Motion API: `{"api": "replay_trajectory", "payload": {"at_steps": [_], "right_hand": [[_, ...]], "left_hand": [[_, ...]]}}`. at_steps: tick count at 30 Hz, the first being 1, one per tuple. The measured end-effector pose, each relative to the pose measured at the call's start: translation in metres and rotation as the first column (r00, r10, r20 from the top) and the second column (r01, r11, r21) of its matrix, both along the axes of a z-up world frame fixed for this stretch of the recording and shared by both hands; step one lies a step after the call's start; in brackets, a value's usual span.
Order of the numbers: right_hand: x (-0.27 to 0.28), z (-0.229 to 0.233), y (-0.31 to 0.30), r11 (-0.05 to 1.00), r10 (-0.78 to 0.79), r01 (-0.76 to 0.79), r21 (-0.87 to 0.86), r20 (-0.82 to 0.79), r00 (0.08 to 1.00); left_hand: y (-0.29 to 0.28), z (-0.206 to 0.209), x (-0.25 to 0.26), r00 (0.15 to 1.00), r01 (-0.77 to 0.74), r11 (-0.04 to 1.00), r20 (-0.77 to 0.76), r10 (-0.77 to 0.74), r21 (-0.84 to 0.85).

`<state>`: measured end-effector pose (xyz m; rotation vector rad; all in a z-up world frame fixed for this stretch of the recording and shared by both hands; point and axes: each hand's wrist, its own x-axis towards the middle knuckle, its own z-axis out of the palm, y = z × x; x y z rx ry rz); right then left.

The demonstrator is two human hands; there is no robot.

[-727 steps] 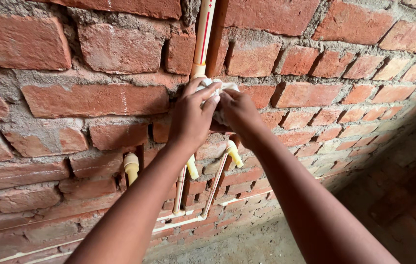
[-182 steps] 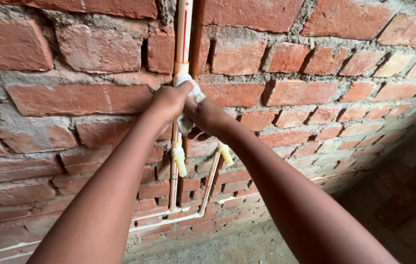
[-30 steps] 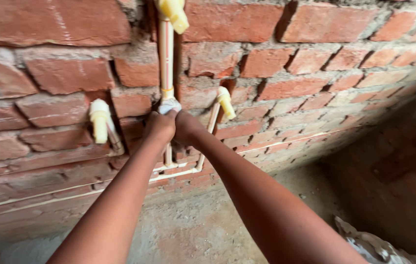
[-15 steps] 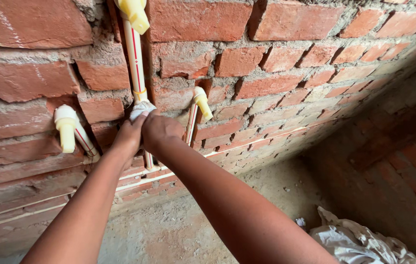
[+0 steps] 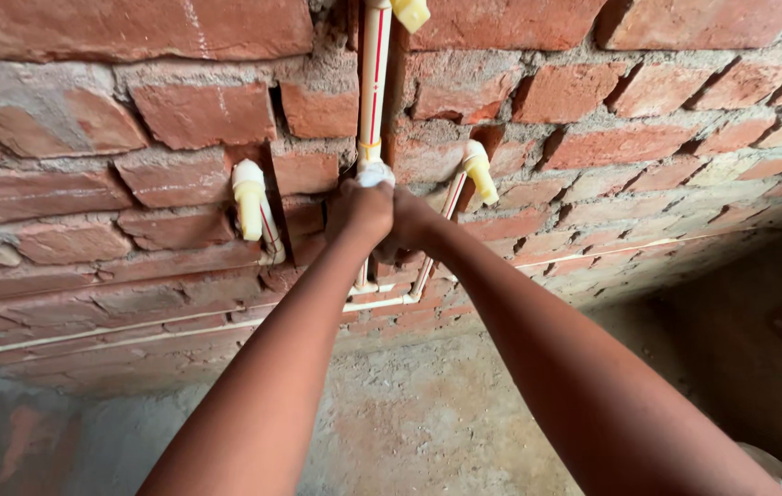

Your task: The person uses a white cloth to wipe white PVC pipes and fittings mounted on a red brick wall. They clean around the joints and along the pipe lengths, then wipe the floor near the wall.

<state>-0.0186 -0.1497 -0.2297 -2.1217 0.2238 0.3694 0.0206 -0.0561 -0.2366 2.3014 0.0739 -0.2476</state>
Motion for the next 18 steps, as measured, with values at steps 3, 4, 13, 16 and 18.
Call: {"api": "replay_trajectory", "payload": {"at_steps": [3, 4, 13, 16, 18], "right_hand": [[-0.01, 0.009, -0.001, 0.979, -0.03, 0.038, 0.202, -0.045, 0.999], [-0.012, 0.011, -0.001, 0.971, -0.035, 0.046, 0.233, -0.055, 0.998], [-0.024, 0.005, 0.007, 0.982, -0.098, 0.1, 0.159, -0.025, 0.995], [-0.022, -0.002, 0.012, 0.984, -0.121, 0.116, 0.135, 0.031, 0.992], [-0.014, 0.003, 0.017, 0.983, -0.032, 0.054, -0.176, 0.125, 0.992]], "left_hand": [[-0.002, 0.029, -0.016, 0.998, -0.033, 0.985, -0.053, 0.042, 0.167], [-0.001, 0.036, -0.019, 0.997, -0.038, 0.979, -0.063, 0.051, 0.202], [-0.012, 0.061, -0.025, 0.997, -0.043, 0.939, -0.044, 0.062, 0.341], [-0.001, 0.054, -0.021, 0.992, -0.003, 0.974, -0.121, 0.031, 0.225], [0.012, 0.043, -0.012, 0.983, 0.058, 0.996, -0.179, -0.045, 0.071]]}}
